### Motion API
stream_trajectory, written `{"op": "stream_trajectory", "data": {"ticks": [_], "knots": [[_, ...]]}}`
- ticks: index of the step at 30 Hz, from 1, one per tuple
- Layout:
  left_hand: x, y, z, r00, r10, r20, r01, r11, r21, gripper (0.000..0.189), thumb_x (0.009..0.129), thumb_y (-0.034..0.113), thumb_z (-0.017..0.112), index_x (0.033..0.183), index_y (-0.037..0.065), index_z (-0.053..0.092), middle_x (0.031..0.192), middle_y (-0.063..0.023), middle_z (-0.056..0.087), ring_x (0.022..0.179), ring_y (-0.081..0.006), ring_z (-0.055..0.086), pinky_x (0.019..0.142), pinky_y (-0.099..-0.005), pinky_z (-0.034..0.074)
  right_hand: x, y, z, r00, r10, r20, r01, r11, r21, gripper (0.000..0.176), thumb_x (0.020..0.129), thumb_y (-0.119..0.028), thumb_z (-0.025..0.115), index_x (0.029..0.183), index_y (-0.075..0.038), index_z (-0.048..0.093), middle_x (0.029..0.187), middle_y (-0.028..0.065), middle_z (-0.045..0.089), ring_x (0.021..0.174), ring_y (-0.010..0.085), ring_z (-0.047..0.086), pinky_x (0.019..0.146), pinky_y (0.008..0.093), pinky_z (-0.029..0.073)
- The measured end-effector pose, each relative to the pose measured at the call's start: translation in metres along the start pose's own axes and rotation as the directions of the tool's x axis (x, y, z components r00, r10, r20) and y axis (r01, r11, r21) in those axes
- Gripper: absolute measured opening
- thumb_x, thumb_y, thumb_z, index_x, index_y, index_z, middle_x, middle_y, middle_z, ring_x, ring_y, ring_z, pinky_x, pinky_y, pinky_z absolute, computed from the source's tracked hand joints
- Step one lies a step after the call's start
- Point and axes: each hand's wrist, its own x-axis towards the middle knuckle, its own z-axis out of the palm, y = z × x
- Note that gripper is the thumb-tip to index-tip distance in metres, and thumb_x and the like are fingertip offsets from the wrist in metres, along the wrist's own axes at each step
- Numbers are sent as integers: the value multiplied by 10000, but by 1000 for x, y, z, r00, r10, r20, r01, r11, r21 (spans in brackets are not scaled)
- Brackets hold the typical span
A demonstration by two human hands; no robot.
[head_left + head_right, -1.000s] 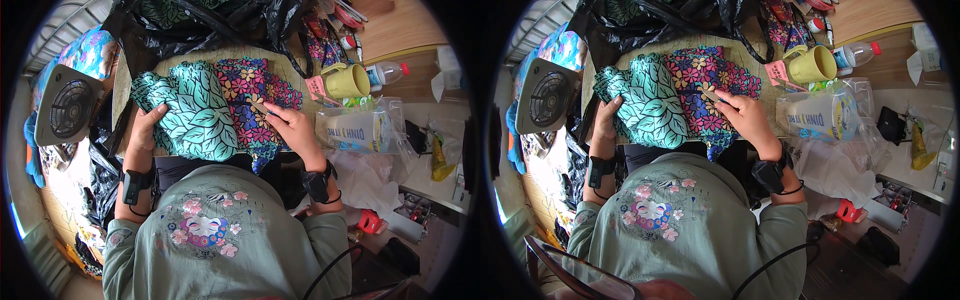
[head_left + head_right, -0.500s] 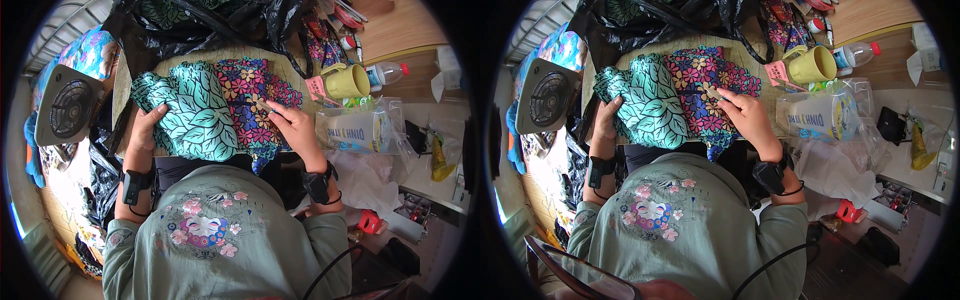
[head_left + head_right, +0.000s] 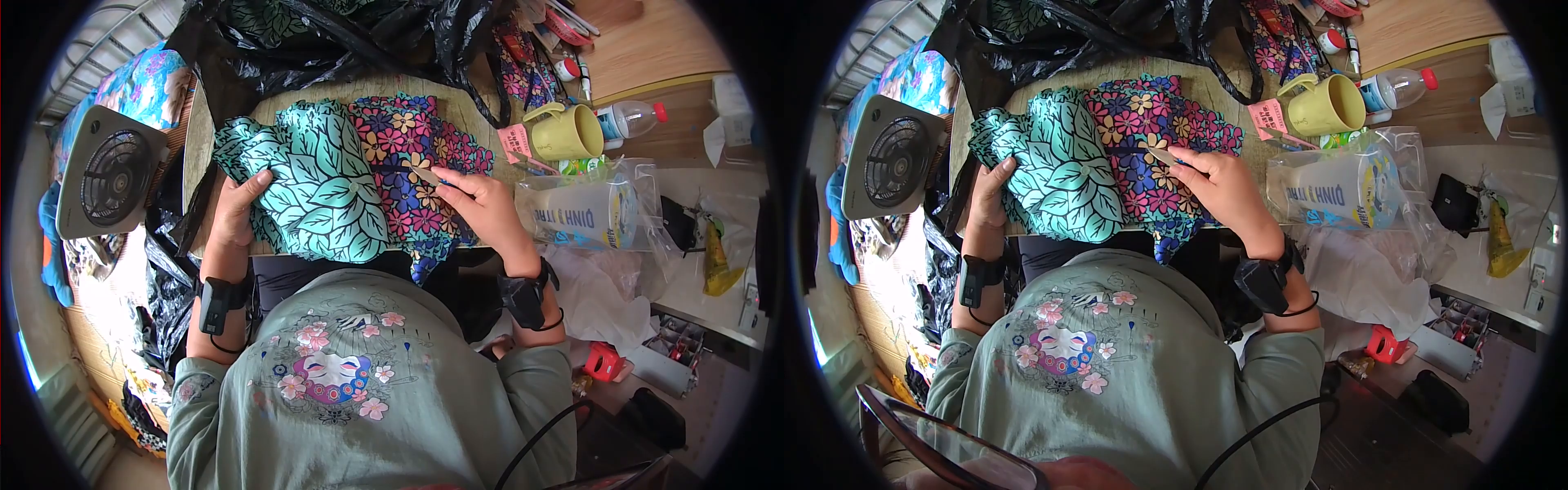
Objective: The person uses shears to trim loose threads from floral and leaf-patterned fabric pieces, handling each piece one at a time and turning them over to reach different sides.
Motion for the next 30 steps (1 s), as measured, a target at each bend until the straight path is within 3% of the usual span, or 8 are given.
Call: {"op": "stream_trajectory", "data": {"ticks": [2, 15, 23, 30], "knots": [[0, 0, 0, 1000, -1, 6, 1, 1000, -4, 409, 773, 161, 677, 1106, -9, 512, 986, -95, 616, 873, -184, 614, 797, -298, 493, 1, 1, -1, 1000, 9, 15, -10, 998, 58, 293, 853, -153, 613, 1126, -46, 609, 965, 92, 677, 815, 73, 600, 742, 221, 456], [0, -2, -3, 1000, -9, -22, 9, 1000, -1, 385, 778, 151, 673, 1095, -5, 519, 975, -94, 620, 862, -182, 618, 792, -299, 497, 5, -10, -7, 998, 31, 61, -32, 999, 7, 292, 854, -151, 609, 1118, -26, 601, 1003, 102, 670, 840, 70, 601, 745, 224, 462], [1, -2, -2, 1000, -4, -5, 4, 1000, -15, 388, 778, 150, 674, 1097, -3, 516, 974, -93, 620, 860, -182, 618, 790, -300, 498, 6, -19, -9, 996, 69, 63, -65, 997, -50, 290, 848, -149, 612, 1106, -17, 602, 933, 134, 676, 774, 75, 602, 703, 239, 466], [1, -3, -5, 1000, 5, -16, -4, 1000, 16, 401, 773, 161, 681, 1100, -1, 514, 978, -92, 617, 867, -182, 613, 793, -299, 494, 13, -18, -12, 997, 2, 77, 9, 990, -143, 285, 832, -159, 628, 1088, -34, 618, 837, 148, 671, 701, 112, 608, 666, 251, 464]]}}
